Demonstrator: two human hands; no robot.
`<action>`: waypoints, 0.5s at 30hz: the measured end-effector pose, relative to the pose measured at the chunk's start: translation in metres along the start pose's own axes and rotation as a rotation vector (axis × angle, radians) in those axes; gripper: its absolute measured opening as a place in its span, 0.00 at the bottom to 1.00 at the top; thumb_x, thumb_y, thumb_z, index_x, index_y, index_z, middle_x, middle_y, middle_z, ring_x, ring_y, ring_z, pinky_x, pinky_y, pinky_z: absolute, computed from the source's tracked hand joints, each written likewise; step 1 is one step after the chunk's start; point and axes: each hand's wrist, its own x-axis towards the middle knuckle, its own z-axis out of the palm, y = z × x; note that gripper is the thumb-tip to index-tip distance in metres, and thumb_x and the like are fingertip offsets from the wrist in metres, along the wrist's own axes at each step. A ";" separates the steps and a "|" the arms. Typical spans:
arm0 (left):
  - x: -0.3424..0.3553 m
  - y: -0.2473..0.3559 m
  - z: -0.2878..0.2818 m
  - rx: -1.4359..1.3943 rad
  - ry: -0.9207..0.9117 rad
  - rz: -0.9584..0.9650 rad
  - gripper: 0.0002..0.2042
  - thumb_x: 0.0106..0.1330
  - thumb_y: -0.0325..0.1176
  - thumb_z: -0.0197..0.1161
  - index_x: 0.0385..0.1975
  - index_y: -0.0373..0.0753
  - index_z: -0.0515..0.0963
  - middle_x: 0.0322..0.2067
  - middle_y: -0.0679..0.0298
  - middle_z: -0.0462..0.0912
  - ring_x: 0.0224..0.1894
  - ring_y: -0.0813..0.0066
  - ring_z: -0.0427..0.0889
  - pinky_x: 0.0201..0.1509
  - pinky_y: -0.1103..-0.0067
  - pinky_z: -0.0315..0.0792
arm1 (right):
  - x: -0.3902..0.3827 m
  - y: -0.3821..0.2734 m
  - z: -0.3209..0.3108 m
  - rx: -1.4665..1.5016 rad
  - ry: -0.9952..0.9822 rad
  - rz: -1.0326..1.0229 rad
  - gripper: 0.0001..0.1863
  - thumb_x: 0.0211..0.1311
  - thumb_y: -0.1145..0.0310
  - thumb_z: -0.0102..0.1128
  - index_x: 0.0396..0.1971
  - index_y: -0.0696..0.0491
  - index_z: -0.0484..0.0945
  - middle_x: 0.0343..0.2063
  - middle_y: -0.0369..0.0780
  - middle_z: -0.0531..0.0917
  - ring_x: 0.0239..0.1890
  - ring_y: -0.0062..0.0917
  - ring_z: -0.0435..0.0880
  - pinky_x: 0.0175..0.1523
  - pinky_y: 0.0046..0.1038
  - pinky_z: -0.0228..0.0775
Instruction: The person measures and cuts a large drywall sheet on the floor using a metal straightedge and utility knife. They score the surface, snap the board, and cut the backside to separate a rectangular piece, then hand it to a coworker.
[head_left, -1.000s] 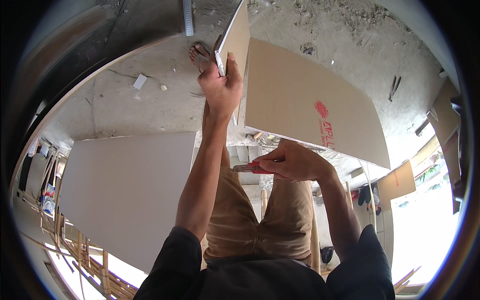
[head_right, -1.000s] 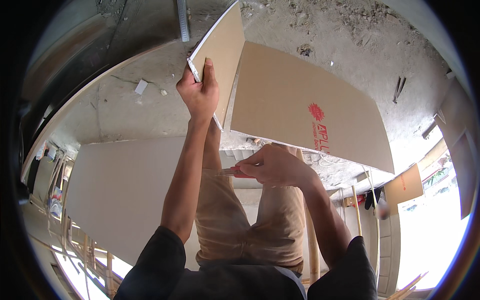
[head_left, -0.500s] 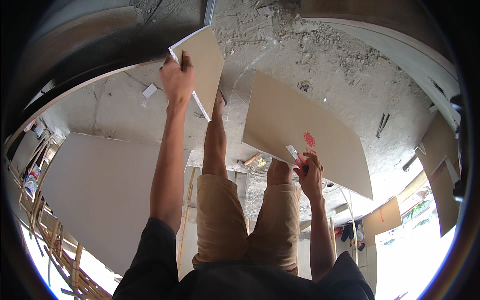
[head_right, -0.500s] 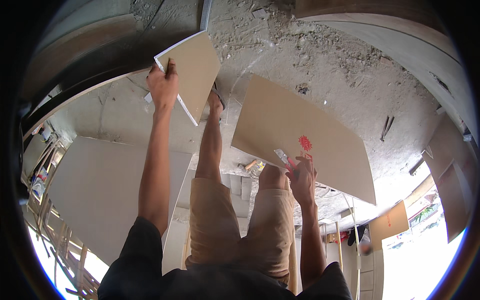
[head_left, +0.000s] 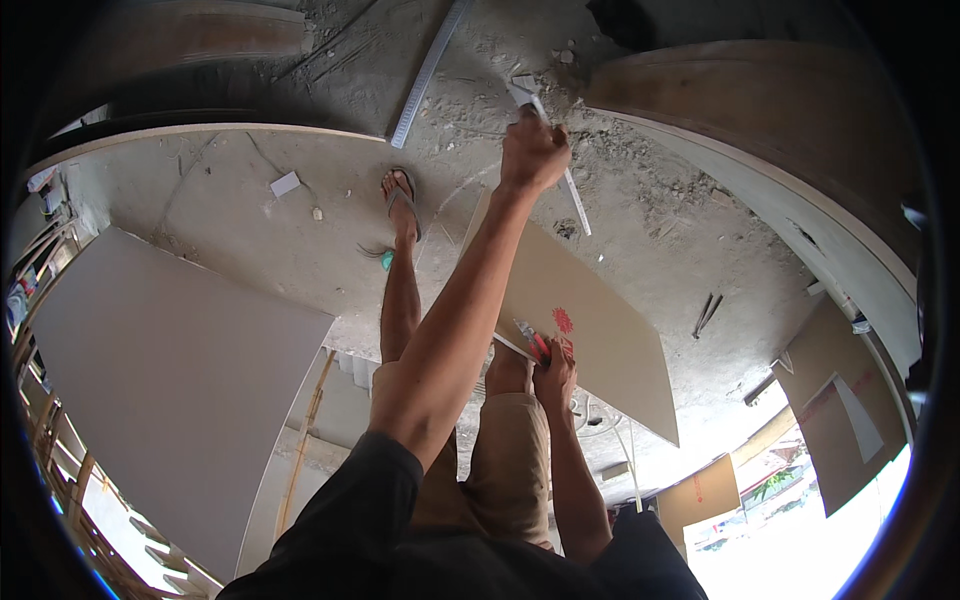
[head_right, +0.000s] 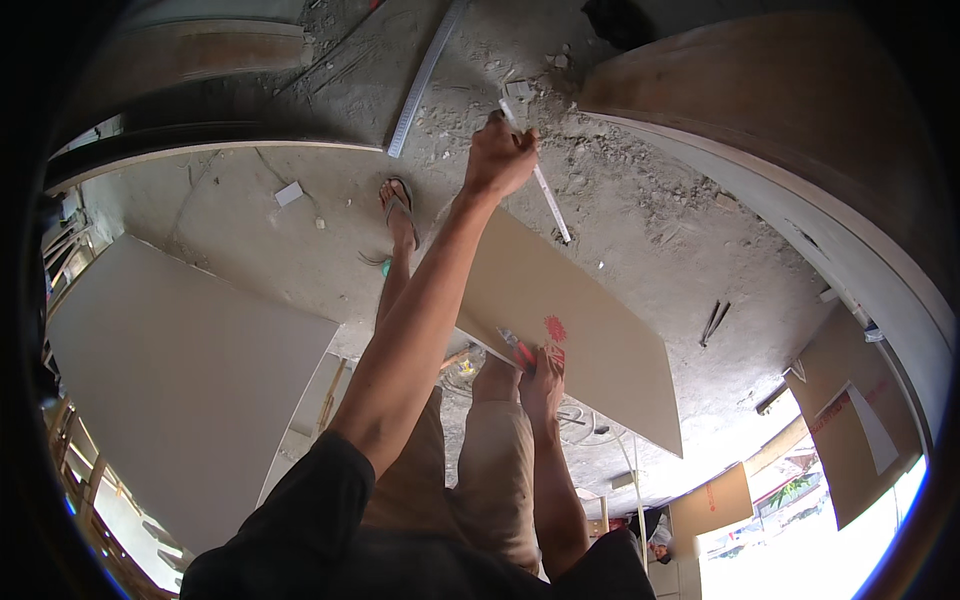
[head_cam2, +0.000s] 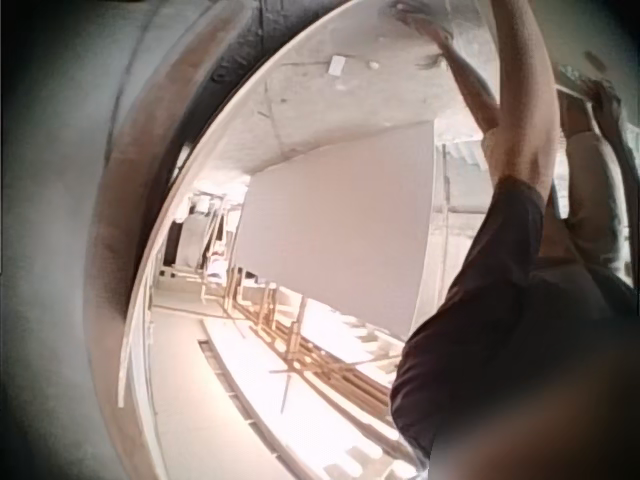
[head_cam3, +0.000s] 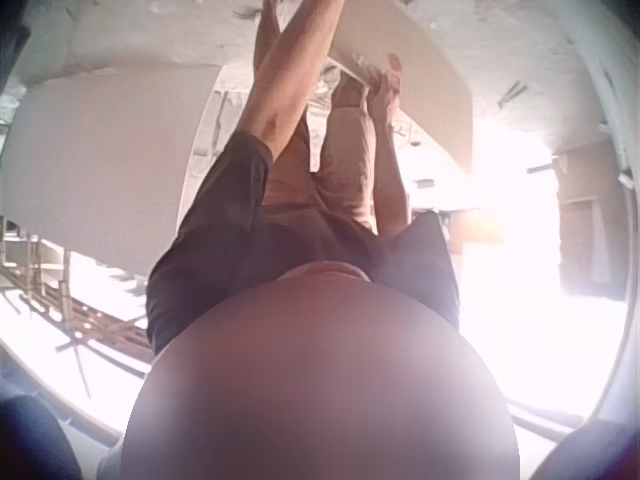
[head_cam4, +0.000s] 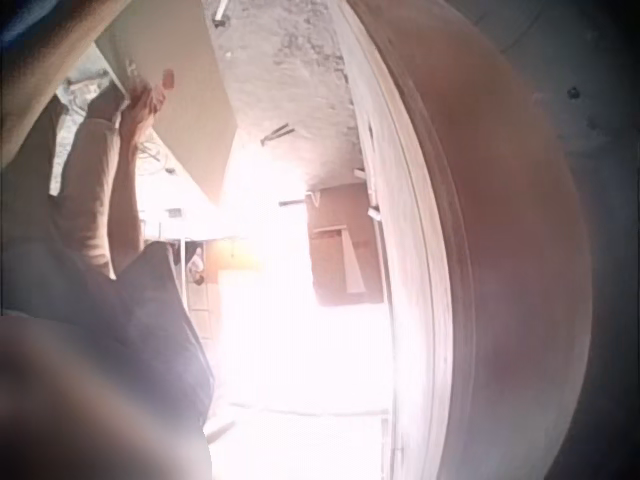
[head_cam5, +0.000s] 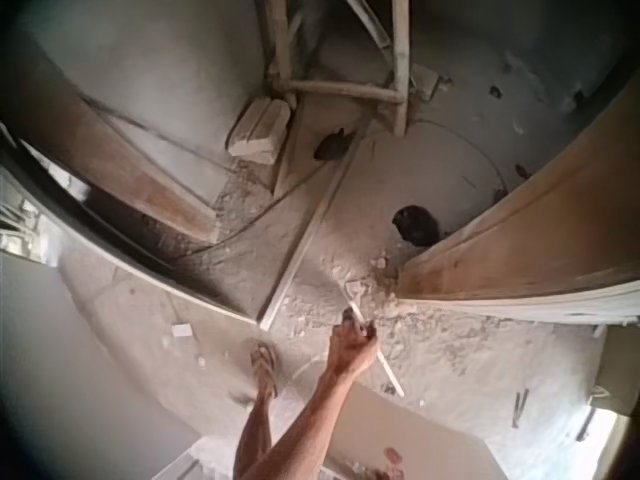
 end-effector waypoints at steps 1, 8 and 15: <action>-0.018 -0.003 0.013 -0.159 -0.040 0.043 0.39 0.73 0.46 0.67 0.67 0.16 0.61 0.52 0.29 0.83 0.55 0.39 0.87 0.60 0.58 0.83 | 0.003 -0.002 -0.005 -0.012 -0.002 0.004 0.21 0.53 0.80 0.63 0.51 0.58 0.81 0.39 0.54 0.88 0.45 0.54 0.87 0.50 0.51 0.78; -0.164 -0.131 0.000 0.253 0.393 -0.208 0.43 0.70 0.54 0.71 0.70 0.23 0.63 0.63 0.32 0.76 0.68 0.37 0.77 0.70 0.57 0.73 | 0.035 0.000 -0.039 -0.065 -0.068 -0.051 0.16 0.52 0.80 0.65 0.43 0.57 0.77 0.36 0.53 0.87 0.42 0.56 0.86 0.47 0.50 0.77; -0.220 -0.167 0.056 -0.404 0.249 -0.319 0.23 0.73 0.39 0.64 0.55 0.23 0.69 0.38 0.39 0.89 0.41 0.45 0.92 0.42 0.59 0.87 | 0.053 -0.005 -0.050 -0.134 -0.163 0.085 0.14 0.55 0.81 0.65 0.40 0.58 0.74 0.34 0.56 0.86 0.42 0.58 0.86 0.46 0.53 0.75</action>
